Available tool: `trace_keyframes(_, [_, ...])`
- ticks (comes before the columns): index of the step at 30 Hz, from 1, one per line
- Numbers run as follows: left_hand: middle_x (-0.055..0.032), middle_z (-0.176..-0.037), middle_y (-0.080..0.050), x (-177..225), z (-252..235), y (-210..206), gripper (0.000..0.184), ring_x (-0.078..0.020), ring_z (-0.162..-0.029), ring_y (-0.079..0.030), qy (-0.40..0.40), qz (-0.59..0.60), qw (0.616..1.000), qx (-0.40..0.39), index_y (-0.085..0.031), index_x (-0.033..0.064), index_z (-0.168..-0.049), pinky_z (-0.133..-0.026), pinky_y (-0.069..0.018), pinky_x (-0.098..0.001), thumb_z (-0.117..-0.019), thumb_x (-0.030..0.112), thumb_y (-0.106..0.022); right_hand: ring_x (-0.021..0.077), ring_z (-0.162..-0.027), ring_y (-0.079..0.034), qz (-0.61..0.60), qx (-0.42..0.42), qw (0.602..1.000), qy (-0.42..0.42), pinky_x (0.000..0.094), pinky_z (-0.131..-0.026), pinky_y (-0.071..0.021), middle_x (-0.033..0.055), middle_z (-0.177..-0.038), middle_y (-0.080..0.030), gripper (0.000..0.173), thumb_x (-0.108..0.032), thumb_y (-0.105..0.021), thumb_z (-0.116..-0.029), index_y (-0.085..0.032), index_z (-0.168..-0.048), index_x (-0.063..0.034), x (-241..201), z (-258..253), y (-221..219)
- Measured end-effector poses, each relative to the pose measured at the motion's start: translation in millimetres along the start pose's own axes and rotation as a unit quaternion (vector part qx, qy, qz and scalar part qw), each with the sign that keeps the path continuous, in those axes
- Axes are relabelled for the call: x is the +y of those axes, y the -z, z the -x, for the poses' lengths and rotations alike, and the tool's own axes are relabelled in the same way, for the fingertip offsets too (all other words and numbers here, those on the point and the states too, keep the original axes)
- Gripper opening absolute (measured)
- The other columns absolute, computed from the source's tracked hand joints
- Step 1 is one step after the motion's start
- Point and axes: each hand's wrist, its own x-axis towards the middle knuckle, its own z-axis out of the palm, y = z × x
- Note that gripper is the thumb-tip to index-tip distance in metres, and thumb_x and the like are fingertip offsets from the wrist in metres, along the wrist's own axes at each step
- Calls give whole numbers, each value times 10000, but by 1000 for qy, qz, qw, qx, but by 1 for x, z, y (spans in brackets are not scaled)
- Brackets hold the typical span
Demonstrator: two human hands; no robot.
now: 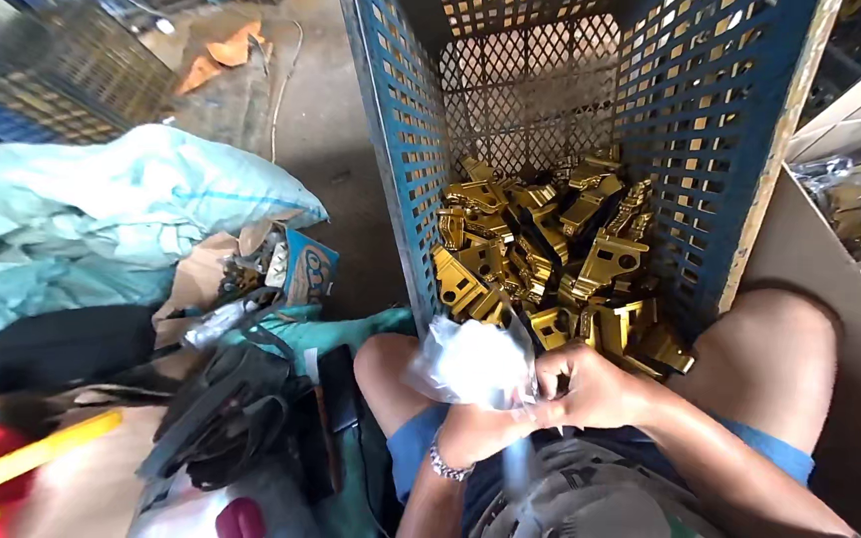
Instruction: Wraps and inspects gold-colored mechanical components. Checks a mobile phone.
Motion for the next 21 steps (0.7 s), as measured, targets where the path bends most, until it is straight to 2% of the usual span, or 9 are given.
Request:
trace_keyframes(2, [149, -823, -663, -6, 5, 18, 277, 44, -787, -632, -26, -32, 996, 78, -682, 157, -908, -750, -556, -169, -714, 11, -816, -90, -527, -484, -18, -8, 999, -38, 112, -484, -393, -133, -609, -557, 360, -196, -852, -788, -532, -630, -149, -4, -15, 12])
trace_keyframes(4, [105, -807, -669, -9, 9, 36, 263, 6, -768, -646, -26, -88, 977, 193, -661, 85, -927, -746, -572, -201, -726, -43, -772, -4, -493, -553, -2, 63, 990, -125, 183, -485, -487, -73, -618, -613, 261, -172, -810, -849, -582, -740, -109, -3, -38, 29])
trace_keyframes(7, [29, -856, -721, -11, 8, 47, 253, -61, -827, -694, -40, -61, 955, 288, -651, 22, -966, -789, -594, -251, -744, -99, -667, 252, -906, -682, 157, 129, 961, -186, 427, -847, -572, 174, -1079, -694, 314, -144, -746, -939, -658, -1171, 48, 17, -98, 32])
trace_keyframes(9, [21, -869, -731, -8, 0, 39, 249, -65, -835, -702, -56, -6, 952, 302, -650, 33, -967, -789, -598, -248, -768, -118, -640, 389, -1152, -635, 210, 101, 954, -189, 545, -970, -530, 250, -1429, -538, 639, -148, -801, -893, -508, -1435, 23, 37, -141, 22])
trace_keyframes(11, [0, -872, -718, -6, -8, 30, 213, -77, -821, -692, -48, 35, 950, 308, -653, 21, -977, -775, -598, -255, -802, -98, -679, 442, -1352, -498, 230, 54, 945, -227, 605, -1086, -437, 266, -1587, -360, 916, -205, -863, -834, -343, -1559, 2, 64, -172, 8])
trace_keyframes(16, [-8, -809, -702, -1, -27, 21, 170, -77, -736, -681, -75, 18, 937, 342, -646, 7, -946, -722, -600, -249, -818, -72, -725, 431, -1219, -591, 275, 86, 949, -132, 599, -1017, -488, 286, -1354, -569, 504, -205, -799, -899, -617, -1294, 50, 56, -158, 19])
trace_keyframes(17, [-11, -809, -702, -2, -29, 18, 170, -77, -744, -680, -73, 12, 936, 344, -644, -5, -951, -736, -597, -250, -819, -70, -728, 405, -1161, -616, 224, 154, 956, -107, 574, -980, -514, 282, -1299, -588, 464, -160, -781, -907, -601, -1264, 77, 48, -139, 28])
trace_keyframes(19, [-24, -869, -710, -8, -31, 13, 207, -81, -844, -692, -44, 24, 940, 337, -631, -32, -1003, -837, -593, -264, -824, -53, -732, 228, -1091, -663, -4, 284, 955, -84, 419, -936, -575, 132, -1239, -636, 416, -141, -665, -982, -509, -1341, -3, 24, -96, 42])
trace_keyframes(21, [-39, -903, -708, -13, -38, 3, 296, -85, -885, -692, -23, 57, 941, 332, -601, -52, -1054, -870, -590, -267, -797, -64, -747, 204, -1099, -676, -226, 306, 924, -30, 435, -950, -580, 65, -1207, -677, 404, -315, -611, -995, -540, -1340, -117, 1, -60, 52])
